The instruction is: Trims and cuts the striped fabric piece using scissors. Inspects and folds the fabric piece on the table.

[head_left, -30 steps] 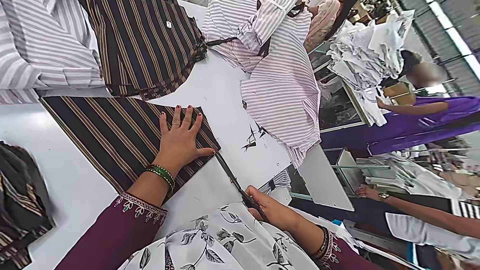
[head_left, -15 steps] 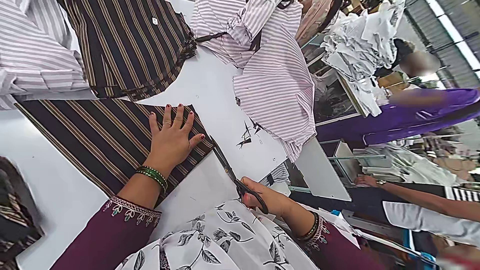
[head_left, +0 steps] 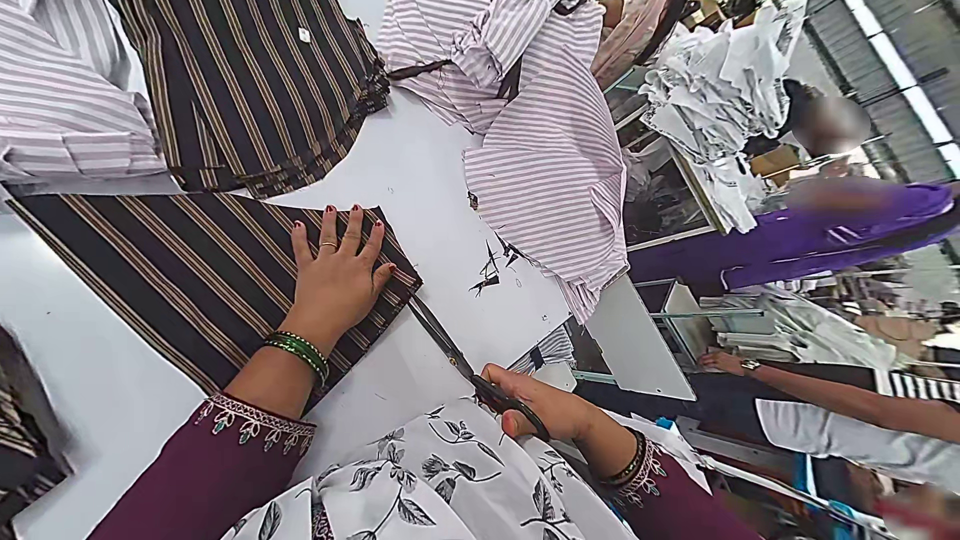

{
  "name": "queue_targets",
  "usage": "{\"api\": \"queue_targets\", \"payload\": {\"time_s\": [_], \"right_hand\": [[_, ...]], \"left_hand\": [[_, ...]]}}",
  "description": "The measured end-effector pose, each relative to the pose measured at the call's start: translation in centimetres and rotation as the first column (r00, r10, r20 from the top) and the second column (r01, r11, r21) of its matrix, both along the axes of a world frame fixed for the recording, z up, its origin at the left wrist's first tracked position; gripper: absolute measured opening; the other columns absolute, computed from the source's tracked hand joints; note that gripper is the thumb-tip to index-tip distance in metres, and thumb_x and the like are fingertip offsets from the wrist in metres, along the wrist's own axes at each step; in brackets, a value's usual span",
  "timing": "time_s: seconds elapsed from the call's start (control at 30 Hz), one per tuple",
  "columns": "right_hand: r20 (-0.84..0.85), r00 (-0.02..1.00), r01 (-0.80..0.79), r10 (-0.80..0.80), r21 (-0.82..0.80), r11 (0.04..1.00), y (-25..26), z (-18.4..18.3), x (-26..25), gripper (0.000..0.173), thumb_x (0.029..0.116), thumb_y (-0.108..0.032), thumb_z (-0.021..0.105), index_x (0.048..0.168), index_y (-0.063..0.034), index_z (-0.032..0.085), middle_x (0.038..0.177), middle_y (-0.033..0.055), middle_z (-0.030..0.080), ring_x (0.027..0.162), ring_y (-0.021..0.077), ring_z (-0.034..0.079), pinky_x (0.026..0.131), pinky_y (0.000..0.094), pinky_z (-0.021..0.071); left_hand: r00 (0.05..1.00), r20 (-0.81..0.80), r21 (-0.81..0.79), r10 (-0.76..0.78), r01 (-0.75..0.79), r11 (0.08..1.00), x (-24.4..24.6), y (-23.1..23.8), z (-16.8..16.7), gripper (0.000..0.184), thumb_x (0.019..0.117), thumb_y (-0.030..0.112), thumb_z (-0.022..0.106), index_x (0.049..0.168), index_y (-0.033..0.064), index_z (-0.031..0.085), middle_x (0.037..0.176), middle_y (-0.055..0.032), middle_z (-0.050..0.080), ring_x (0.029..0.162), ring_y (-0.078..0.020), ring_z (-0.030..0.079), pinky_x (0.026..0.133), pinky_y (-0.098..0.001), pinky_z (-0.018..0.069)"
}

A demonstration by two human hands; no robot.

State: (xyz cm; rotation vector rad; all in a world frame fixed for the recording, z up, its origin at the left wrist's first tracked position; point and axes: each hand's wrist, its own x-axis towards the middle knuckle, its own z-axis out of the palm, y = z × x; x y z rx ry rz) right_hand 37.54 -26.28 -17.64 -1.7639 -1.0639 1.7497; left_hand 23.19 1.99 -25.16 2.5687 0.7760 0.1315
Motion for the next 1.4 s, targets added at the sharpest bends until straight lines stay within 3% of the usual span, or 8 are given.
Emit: {"api": "queue_targets", "payload": {"time_s": [0.2,0.37,0.53,0.67,0.77,0.9,1.2,1.4], "right_hand": [[0.000,1.000,0.010,-0.010,-0.009,1.000,0.2,0.3,-0.5,0.087,0.0740,-0.087,0.060,0.109,-0.0080,0.049,0.074,-0.0111,0.048,0.061,-0.0060,0.046,0.057,0.0140,0.0397],[0.002,1.000,0.015,-0.015,-0.015,1.000,0.2,0.6,-0.8,0.080,0.0777,-0.077,0.066,0.110,-0.0068,0.047,0.074,-0.0102,0.047,0.060,-0.0054,0.046,0.057,0.0144,0.0401],[0.010,0.998,0.064,-0.063,-0.079,0.995,-0.6,0.6,-0.5,0.078,0.0763,-0.080,0.065,0.107,-0.0098,0.047,0.072,-0.0116,0.047,0.057,-0.0051,0.046,0.056,0.0143,0.0403],[0.046,0.997,0.065,-0.060,-0.119,0.991,-1.4,0.4,-0.3,0.076,0.0802,-0.078,0.061,0.108,-0.0085,0.049,0.077,-0.0097,0.048,0.064,-0.0042,0.048,0.061,0.0164,0.0416],[0.064,0.997,0.044,-0.035,-0.145,0.988,-1.3,0.8,-0.1,0.076,0.0806,-0.078,0.060,0.109,-0.0088,0.049,0.079,-0.0094,0.049,0.066,-0.0038,0.048,0.063,0.0175,0.0422],[0.107,0.994,0.040,-0.022,-0.172,0.984,0.3,0.9,-0.2,0.069,0.0854,-0.067,0.064,0.111,-0.0060,0.048,0.076,-0.0077,0.048,0.062,-0.0012,0.047,0.060,0.0191,0.0411],[0.201,0.977,0.114,-0.078,-0.175,0.978,2.3,0.9,-1.0,0.063,0.0885,-0.062,0.065,0.110,-0.0064,0.046,0.073,-0.0076,0.044,0.059,0.0000,0.043,0.057,0.0192,0.0383],[0.236,0.966,0.164,-0.108,-0.232,0.959,2.5,1.3,-2.0,0.057,0.0898,-0.051,0.071,0.112,-0.0056,0.044,0.074,-0.0063,0.044,0.060,0.0018,0.043,0.059,0.0217,0.0393]], "left_hand": [[0.999,-0.032,0.017,-0.004,0.005,1.000,-0.1,0.1,0.1,0.064,0.1079,0.048,0.037,0.161,0.0129,0.035,0.171,-0.0173,0.018,0.158,-0.0444,0.006,0.116,-0.0762,-0.0025],[0.999,-0.040,0.009,-0.004,0.004,1.000,-0.1,0.1,0.2,0.070,0.1048,0.053,0.043,0.161,0.0119,0.035,0.170,-0.0184,0.018,0.158,-0.0440,0.005,0.116,-0.0763,-0.0023],[0.998,-0.057,0.018,-0.005,0.006,1.000,-0.1,0.1,0.3,0.094,0.0929,0.072,0.050,0.161,0.0104,0.033,0.170,-0.0200,0.016,0.158,-0.0451,0.004,0.116,-0.0762,-0.0032],[0.994,-0.109,0.003,0.005,-0.005,1.000,0.0,0.1,0.6,0.112,0.0795,0.084,0.056,0.162,0.0124,0.031,0.171,-0.0193,0.013,0.158,-0.0440,0.002,0.117,-0.0751,-0.0038],[0.991,-0.136,-0.016,0.014,-0.016,1.000,0.1,0.1,0.7,0.117,0.0750,0.085,0.062,0.163,0.0143,0.030,0.172,-0.0188,0.011,0.158,-0.0452,0.001,0.117,-0.0751,-0.0035],[0.987,-0.161,-0.031,0.010,-0.015,0.999,0.3,0.1,0.9,0.120,0.0725,0.085,0.064,0.163,0.0150,0.029,0.172,-0.0179,0.010,0.158,-0.0433,0.000,0.117,-0.0743,-0.0043],[0.983,-0.184,-0.042,0.021,-0.029,0.999,0.4,0.0,1.3,0.121,0.0706,0.085,0.066,0.163,0.0164,0.029,0.172,-0.0164,0.009,0.158,-0.0438,-0.001,0.117,-0.0744,-0.0034],[0.983,-0.177,-0.064,0.048,-0.060,0.996,0.6,-0.2,1.6,0.121,0.0711,0.083,0.068,0.163,0.0159,0.029,0.172,-0.0172,0.009,0.157,-0.0468,-0.002,0.116,-0.0766,-0.0033]]}}
